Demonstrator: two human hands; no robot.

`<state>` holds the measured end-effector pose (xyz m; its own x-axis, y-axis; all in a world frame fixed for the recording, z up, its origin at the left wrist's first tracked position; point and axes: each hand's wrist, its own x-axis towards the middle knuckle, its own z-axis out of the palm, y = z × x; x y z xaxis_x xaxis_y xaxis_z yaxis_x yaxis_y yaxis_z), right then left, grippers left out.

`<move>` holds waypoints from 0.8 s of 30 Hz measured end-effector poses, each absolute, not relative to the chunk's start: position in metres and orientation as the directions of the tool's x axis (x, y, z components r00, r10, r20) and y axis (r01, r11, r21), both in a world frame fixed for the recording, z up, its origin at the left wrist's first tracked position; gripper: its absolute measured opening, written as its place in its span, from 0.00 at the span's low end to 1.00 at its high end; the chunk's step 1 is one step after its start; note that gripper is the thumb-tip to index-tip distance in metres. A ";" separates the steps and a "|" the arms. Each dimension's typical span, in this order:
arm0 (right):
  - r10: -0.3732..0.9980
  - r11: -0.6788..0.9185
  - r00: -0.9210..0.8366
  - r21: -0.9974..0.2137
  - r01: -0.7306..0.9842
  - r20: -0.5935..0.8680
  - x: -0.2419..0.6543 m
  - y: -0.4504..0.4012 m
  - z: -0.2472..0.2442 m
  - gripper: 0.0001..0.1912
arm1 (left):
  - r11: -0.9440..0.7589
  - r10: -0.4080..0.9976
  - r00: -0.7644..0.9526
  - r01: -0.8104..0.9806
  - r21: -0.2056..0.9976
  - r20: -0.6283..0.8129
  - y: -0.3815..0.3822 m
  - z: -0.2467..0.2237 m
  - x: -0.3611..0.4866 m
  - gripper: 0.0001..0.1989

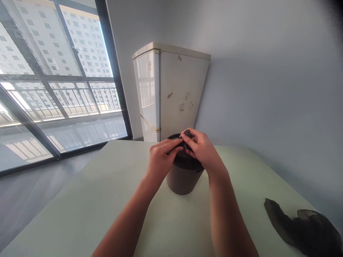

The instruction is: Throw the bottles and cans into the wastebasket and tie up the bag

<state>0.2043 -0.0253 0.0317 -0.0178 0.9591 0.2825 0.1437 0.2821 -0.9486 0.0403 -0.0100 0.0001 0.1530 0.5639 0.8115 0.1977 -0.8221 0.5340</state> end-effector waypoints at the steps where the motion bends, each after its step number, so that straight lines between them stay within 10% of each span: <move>1: 0.964 0.264 -0.009 -0.954 0.142 0.266 0.205 -0.026 0.033 0.17 | -0.833 0.547 0.171 0.205 0.514 0.819 -0.009 -0.001 0.040 0.14; 24: 0.848 0.521 -0.250 -0.647 0.557 0.467 0.228 -0.052 0.048 0.06 | -0.556 0.805 0.290 0.063 0.829 0.517 -0.010 0.008 0.038 0.10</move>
